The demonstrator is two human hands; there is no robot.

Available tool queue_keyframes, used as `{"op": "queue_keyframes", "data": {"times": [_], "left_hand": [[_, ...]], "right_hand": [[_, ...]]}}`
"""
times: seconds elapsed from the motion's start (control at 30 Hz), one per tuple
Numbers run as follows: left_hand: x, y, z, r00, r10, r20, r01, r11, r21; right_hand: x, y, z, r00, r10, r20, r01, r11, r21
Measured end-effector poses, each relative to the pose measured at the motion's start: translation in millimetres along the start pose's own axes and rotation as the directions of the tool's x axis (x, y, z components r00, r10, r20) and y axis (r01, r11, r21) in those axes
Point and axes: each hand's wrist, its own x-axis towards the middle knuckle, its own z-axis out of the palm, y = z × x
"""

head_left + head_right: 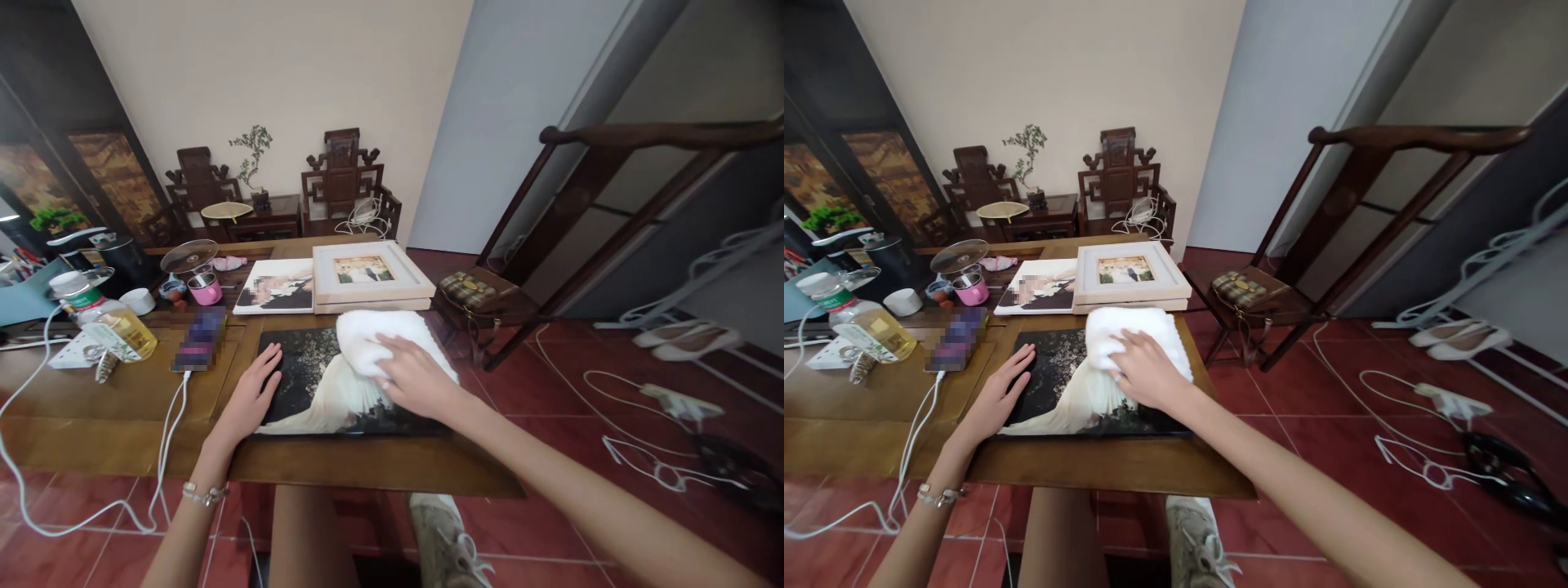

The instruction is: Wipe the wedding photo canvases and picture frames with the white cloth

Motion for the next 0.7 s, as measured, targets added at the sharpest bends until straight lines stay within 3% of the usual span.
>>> {"op": "queue_keyframes", "data": {"times": [0.1,0.2,0.3,0.43,0.53,0.7], "left_hand": [[0,-2,0.3,1.000,-0.006,-0.003,0.006,1.000,-0.009],[1,-1,0.0,1.000,-0.015,-0.008,0.015,1.000,-0.021],[1,1,-1.5,1.000,-0.023,-0.009,0.023,0.999,-0.032],[0,2,-3.3,1.000,-0.012,0.008,0.013,0.999,-0.050],[0,0,-2.0,1.000,-0.017,0.005,0.017,0.999,-0.052],[0,1,-0.2,0.999,-0.025,-0.034,0.022,0.996,-0.082]], "right_hand": [[46,-12,0,0.999,-0.028,0.027,0.028,1.000,-0.003],[62,-43,3,0.998,-0.057,0.039,0.057,0.998,0.005],[38,-81,3,0.992,-0.117,0.050,0.116,0.993,0.023],[-9,-115,-5,0.940,-0.320,0.122,0.307,0.945,0.115],[-11,-110,-10,0.954,-0.268,0.132,0.247,0.957,0.153],[39,-71,-6,0.997,-0.046,0.063,0.039,0.993,0.113]]}}
